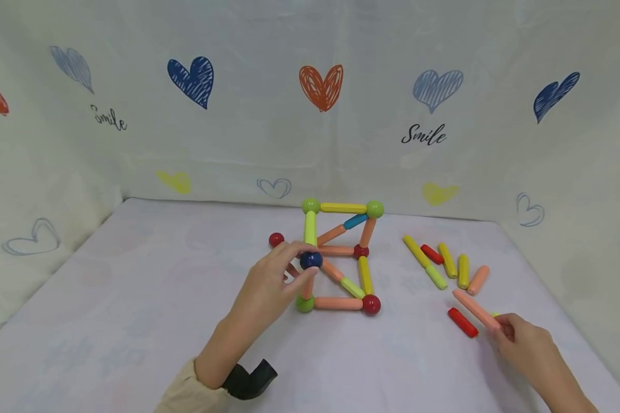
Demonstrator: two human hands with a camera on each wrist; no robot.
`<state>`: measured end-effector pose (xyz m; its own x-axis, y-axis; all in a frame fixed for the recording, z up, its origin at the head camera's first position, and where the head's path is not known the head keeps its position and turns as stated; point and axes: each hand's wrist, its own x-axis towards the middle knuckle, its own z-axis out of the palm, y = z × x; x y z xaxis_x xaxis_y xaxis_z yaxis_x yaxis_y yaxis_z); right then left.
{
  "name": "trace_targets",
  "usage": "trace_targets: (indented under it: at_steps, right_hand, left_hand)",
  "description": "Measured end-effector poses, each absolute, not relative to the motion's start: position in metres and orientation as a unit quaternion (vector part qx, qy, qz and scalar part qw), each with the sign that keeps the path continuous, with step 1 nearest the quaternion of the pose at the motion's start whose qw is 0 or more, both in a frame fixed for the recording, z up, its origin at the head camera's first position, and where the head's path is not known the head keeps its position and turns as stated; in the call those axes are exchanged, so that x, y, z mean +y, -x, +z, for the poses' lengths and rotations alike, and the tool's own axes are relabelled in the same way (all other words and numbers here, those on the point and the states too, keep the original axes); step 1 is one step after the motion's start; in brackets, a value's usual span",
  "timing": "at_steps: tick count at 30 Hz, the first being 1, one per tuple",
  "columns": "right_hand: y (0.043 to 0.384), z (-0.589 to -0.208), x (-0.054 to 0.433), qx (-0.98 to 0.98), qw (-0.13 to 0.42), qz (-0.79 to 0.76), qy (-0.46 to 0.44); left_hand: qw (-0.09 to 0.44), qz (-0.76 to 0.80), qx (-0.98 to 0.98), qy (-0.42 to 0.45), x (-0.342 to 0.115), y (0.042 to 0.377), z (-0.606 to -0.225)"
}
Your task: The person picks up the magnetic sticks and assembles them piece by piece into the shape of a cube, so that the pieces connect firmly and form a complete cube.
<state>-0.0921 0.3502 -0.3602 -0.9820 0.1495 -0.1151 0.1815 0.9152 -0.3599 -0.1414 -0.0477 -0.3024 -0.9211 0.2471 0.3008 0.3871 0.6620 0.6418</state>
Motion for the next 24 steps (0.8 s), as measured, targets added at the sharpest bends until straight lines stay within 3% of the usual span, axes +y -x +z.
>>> trace_targets:
  at_steps: [10, 24]
  right_hand:
    - [0.096, -0.325, 0.298, 0.966, -0.105, -0.234, -0.011]
    - [0.115, -0.287, 0.229, 0.94, -0.126, -0.312, 0.063]
  left_hand:
    - [0.094, -0.381, -0.902, 0.18, -0.047, 0.142, -0.302]
    - [0.101, -0.374, -0.904, 0.182, -0.048, 0.141, -0.303]
